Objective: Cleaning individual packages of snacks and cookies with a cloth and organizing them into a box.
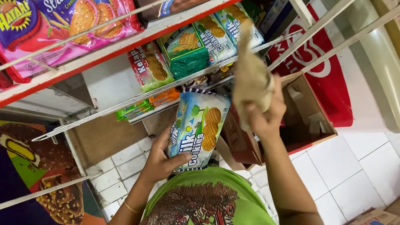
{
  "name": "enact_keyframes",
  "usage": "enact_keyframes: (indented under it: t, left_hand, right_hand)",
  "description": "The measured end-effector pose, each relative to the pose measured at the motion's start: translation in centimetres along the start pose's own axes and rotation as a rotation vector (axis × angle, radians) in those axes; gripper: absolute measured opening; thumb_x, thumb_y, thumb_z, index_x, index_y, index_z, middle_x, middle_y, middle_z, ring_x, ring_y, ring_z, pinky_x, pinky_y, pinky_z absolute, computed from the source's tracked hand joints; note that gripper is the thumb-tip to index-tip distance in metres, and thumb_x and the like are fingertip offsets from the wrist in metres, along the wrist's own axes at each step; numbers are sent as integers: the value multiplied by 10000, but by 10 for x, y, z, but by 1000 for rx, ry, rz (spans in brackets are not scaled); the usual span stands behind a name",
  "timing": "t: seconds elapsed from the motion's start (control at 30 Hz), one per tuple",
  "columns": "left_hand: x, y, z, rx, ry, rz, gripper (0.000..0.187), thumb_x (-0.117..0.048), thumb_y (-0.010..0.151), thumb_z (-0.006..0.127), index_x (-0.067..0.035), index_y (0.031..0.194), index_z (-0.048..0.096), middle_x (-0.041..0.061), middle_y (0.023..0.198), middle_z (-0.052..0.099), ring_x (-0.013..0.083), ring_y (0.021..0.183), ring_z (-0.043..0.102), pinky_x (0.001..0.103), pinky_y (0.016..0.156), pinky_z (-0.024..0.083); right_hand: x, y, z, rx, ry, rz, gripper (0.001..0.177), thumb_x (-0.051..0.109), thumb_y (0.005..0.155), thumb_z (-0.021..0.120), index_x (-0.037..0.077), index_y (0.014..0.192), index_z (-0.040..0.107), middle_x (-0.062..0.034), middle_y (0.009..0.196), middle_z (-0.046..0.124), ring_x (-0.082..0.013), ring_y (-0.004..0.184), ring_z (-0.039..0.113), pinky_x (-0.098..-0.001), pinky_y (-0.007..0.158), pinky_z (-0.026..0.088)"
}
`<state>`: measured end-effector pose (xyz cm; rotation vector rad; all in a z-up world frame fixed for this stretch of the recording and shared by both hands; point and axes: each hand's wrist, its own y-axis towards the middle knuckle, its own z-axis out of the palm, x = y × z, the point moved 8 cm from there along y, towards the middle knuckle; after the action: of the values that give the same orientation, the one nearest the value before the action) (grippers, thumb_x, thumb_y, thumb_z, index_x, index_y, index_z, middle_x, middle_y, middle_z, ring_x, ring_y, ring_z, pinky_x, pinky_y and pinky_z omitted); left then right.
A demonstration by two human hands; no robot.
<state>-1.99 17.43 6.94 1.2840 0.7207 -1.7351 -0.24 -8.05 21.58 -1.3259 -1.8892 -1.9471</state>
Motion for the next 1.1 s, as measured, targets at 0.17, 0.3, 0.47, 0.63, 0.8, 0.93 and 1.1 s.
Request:
enact_keyframes:
  t: [0.17,0.3,0.47,0.63,0.8,0.93,1.1]
  left_hand:
    - [-5,-3,6,105,-4,1,878,-12,766,848,-70,1535,429,180,1479,551,347,1400,442,567,1154,368]
    - [-10,-4,8,124,68,22,982,-83,758,878,-82,1581,343,188,1560,447,391,1459,293,596,1201,269]
    - [-11,-5,-10,152,212,57,981,-19,666,933,-11,1516,444,199,1425,605,295,1367,481,512,1144,363]
    - [-20,0,-7,169,256,82,1019,-69,673,953,-6,1526,400,229,1465,551,348,1383,443,561,1131,370]
    - [-21,6,8,208,252,91,1235,-124,591,1013,-53,1596,298,196,1583,413,313,1465,305,514,1206,250]
    - [-20,13,12,213,52,-15,1166,-102,665,954,-65,1603,263,216,1545,454,347,1420,392,536,1179,322]
    - [-8,25,10,188,-190,-80,1071,-46,740,821,-95,1614,205,285,1446,535,440,1275,554,587,1106,443]
  right_hand:
    - [36,18,53,504,244,52,305,210,898,770,61,1154,699,-179,1043,608,-317,924,637,-477,806,522]
    - [23,12,57,551,322,177,228,143,912,744,51,1116,697,-136,872,668,-267,744,646,-409,671,496]
    - [21,16,53,556,333,301,156,102,918,740,27,1040,681,-141,847,694,-255,763,697,-434,715,551]
    - [26,20,56,532,369,290,162,83,890,776,18,1020,702,-147,884,732,-242,796,715,-411,744,562]
    - [23,18,59,525,317,273,158,40,915,748,18,1067,713,-156,897,735,-268,819,730,-419,752,565]
    - [8,21,55,455,317,345,187,-26,925,699,-6,1111,701,-189,904,722,-314,804,709,-457,808,557]
    - [-38,8,50,251,357,366,145,18,961,709,35,1104,692,-75,941,710,-168,909,661,-369,850,532]
